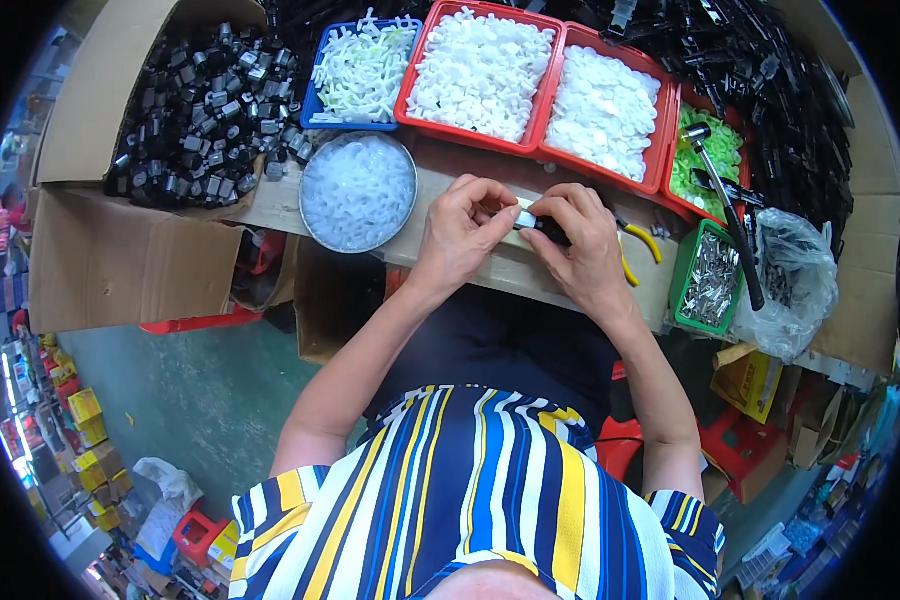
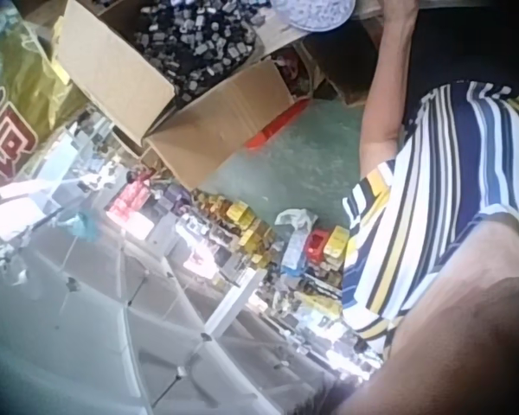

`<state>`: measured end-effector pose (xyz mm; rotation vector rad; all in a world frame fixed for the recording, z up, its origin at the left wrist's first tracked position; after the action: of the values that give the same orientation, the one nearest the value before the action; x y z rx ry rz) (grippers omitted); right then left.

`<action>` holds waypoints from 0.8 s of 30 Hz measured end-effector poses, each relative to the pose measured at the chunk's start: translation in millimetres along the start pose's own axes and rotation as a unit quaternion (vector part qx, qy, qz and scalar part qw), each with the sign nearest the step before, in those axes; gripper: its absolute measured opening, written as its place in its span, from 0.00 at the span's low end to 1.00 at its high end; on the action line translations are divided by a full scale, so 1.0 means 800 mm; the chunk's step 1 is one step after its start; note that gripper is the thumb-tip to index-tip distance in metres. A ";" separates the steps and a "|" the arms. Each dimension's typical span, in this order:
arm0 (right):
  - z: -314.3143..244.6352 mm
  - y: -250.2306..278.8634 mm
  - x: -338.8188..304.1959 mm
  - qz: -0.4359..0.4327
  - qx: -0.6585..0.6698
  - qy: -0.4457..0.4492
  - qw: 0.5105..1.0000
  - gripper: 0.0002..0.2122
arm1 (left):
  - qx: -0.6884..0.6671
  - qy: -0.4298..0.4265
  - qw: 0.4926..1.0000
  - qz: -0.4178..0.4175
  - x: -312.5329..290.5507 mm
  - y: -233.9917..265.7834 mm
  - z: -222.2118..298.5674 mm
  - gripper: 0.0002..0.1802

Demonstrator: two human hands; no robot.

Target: Assembling small plastic components into a base unit using a mold, small hammer, and pliers.

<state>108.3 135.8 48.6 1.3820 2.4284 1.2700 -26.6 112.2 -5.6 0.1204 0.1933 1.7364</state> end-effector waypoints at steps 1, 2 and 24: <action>-0.001 0.000 -0.001 -0.003 -0.002 0.003 1.000 0.11 | 0.008 0.003 1.000 -0.008 0.002 -0.001 0.000 0.07; -0.003 0.001 -0.002 -0.005 -0.004 0.005 1.000 0.11 | 0.017 0.005 1.000 -0.016 0.002 -0.003 0.000 0.07; 0.088 0.202 -0.161 0.141 -0.229 -0.234 0.934 0.06 | 0.389 -0.290 0.871 0.075 0.100 0.025 0.123 0.05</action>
<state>325.4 124.9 72.7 1.6779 1.5470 1.2617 -41.2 193.6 92.7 1.2614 0.4347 1.5995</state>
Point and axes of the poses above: each hand's wrist, its own x-axis towards the middle knuckle, its own y-axis out of the back of the hand, z = x × y, the point moved 10 cm from there along x, towards the middle knuckle, and after that the axes turned 4 degrees about x, right-handed, at the moved point
